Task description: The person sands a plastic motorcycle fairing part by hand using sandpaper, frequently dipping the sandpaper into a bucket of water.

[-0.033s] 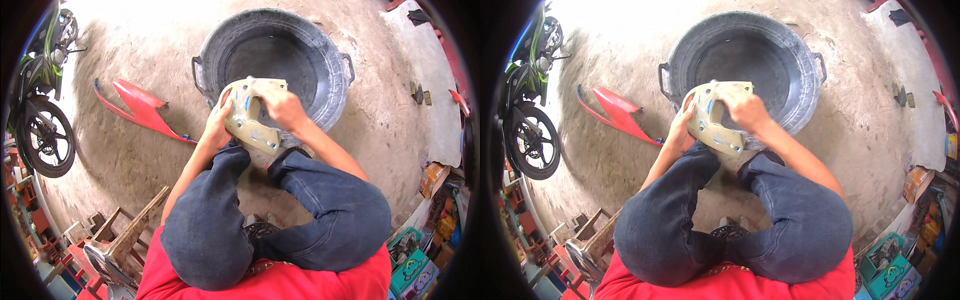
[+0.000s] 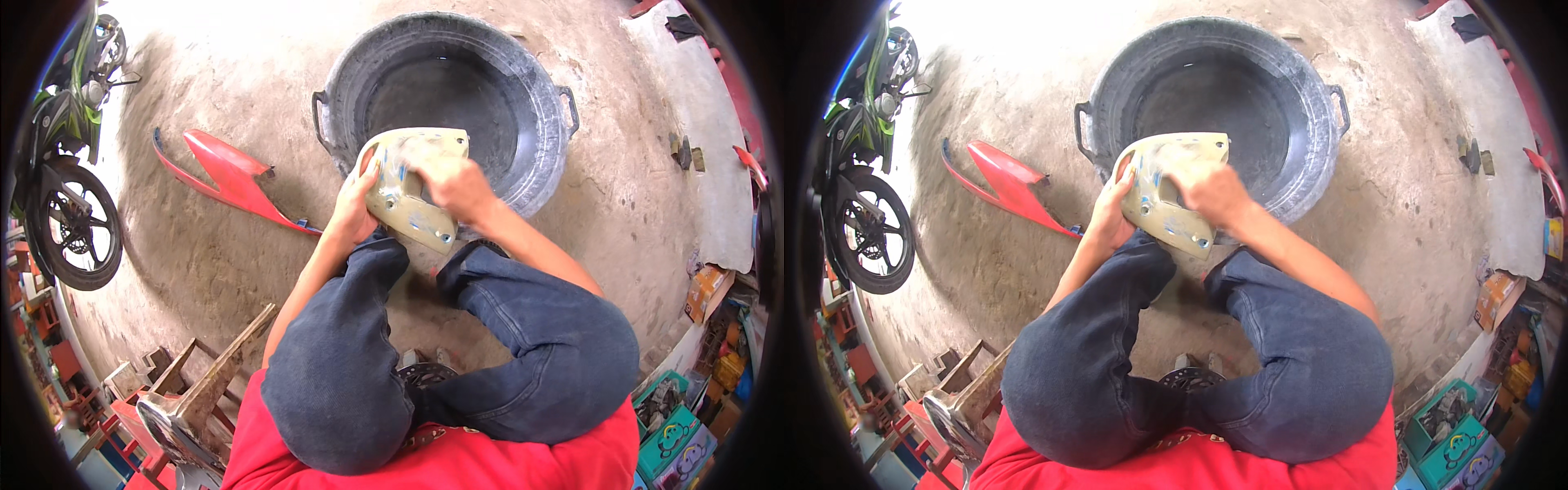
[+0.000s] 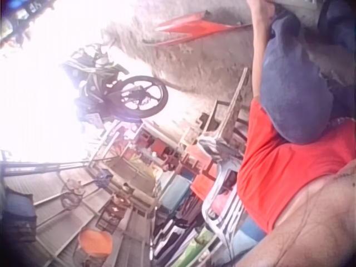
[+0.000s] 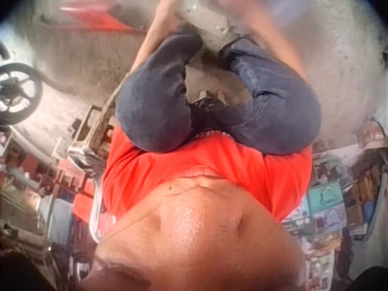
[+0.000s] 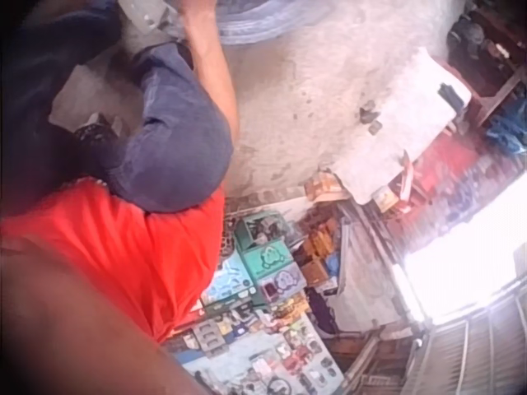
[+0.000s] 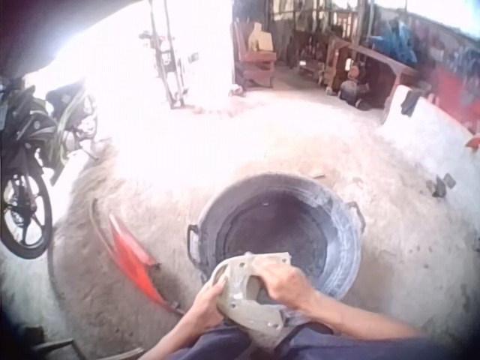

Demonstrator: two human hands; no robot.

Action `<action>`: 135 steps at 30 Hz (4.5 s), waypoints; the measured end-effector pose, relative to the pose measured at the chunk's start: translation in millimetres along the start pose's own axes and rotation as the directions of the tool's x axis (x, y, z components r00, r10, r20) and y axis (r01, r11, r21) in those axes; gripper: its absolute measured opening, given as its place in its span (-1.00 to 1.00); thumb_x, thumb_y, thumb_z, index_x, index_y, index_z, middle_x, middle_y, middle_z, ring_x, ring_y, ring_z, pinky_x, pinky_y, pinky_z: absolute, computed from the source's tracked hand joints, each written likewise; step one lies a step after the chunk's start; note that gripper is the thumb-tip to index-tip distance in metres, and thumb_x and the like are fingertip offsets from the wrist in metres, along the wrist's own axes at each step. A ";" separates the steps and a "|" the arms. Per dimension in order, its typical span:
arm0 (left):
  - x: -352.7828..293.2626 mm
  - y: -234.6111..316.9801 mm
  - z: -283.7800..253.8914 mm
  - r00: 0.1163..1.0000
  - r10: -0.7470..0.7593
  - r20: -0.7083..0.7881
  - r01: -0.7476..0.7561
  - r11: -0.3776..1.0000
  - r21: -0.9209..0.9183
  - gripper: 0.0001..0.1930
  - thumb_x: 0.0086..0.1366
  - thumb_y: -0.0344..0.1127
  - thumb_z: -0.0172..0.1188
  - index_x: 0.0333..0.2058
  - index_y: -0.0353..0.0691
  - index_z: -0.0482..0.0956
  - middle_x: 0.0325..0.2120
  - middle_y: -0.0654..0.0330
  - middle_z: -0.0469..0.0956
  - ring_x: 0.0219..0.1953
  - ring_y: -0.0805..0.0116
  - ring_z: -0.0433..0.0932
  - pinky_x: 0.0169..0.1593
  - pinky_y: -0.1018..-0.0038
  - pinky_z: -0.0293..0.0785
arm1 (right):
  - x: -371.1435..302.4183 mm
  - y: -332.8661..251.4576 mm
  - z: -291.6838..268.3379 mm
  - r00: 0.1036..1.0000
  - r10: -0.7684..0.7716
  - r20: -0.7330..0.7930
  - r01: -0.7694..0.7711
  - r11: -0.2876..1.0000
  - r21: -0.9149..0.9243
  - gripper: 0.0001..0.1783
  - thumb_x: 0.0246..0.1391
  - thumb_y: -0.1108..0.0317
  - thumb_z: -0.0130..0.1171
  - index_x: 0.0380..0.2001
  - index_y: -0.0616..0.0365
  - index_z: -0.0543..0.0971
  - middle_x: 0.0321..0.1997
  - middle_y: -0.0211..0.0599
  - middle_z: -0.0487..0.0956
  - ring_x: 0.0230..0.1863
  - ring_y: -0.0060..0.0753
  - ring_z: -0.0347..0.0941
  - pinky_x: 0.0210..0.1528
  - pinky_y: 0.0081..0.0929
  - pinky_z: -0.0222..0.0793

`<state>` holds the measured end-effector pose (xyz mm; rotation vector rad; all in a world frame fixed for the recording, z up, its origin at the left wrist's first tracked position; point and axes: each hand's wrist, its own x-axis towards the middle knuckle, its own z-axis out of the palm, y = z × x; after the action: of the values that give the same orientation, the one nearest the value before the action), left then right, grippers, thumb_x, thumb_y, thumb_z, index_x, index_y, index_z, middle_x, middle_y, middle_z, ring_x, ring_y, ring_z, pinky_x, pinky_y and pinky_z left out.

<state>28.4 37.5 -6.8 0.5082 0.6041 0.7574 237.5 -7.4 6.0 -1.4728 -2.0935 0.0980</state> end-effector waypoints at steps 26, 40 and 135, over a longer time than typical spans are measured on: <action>4.8 -4.3 0.1 1.000 0.006 0.024 -0.007 1.000 0.018 -0.33 0.49 -0.19 0.15 0.47 -0.21 0.15 0.39 0.10 0.32 0.43 0.21 0.30 0.45 0.21 0.26 | 4.6 13.9 -13.0 0.993 0.095 0.065 -0.100 0.992 0.082 -0.61 0.15 0.47 0.14 0.06 0.17 0.65 0.14 -0.07 0.68 0.16 -0.16 0.64 0.18 -0.25 0.58; -0.9 -1.0 -2.7 1.000 0.002 0.025 -0.001 1.000 -0.015 -0.34 0.51 -0.21 0.11 0.48 -0.27 0.14 0.43 0.07 0.28 0.45 0.21 0.27 0.48 0.24 0.19 | -6.0 -4.8 -5.1 0.988 -0.076 0.133 0.075 0.997 0.017 -0.61 0.16 0.36 0.13 0.06 0.16 0.64 0.17 -0.02 0.66 0.16 -0.15 0.64 0.16 -0.28 0.59; 0.7 -2.7 1.8 1.000 0.003 -0.019 -0.003 1.000 -0.007 -0.34 0.51 -0.25 0.09 0.48 -0.29 0.13 0.44 0.07 0.27 0.45 0.19 0.27 0.48 0.23 0.21 | 12.9 16.4 -8.1 0.991 0.135 -0.006 -0.135 0.990 0.029 -0.62 0.15 0.44 0.15 0.04 0.09 0.68 0.13 -0.21 0.70 0.17 -0.19 0.63 0.20 -0.27 0.58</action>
<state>31.2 36.0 -7.4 0.4961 0.6181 0.7674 252.3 8.2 11.9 -1.5938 -1.9769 0.1733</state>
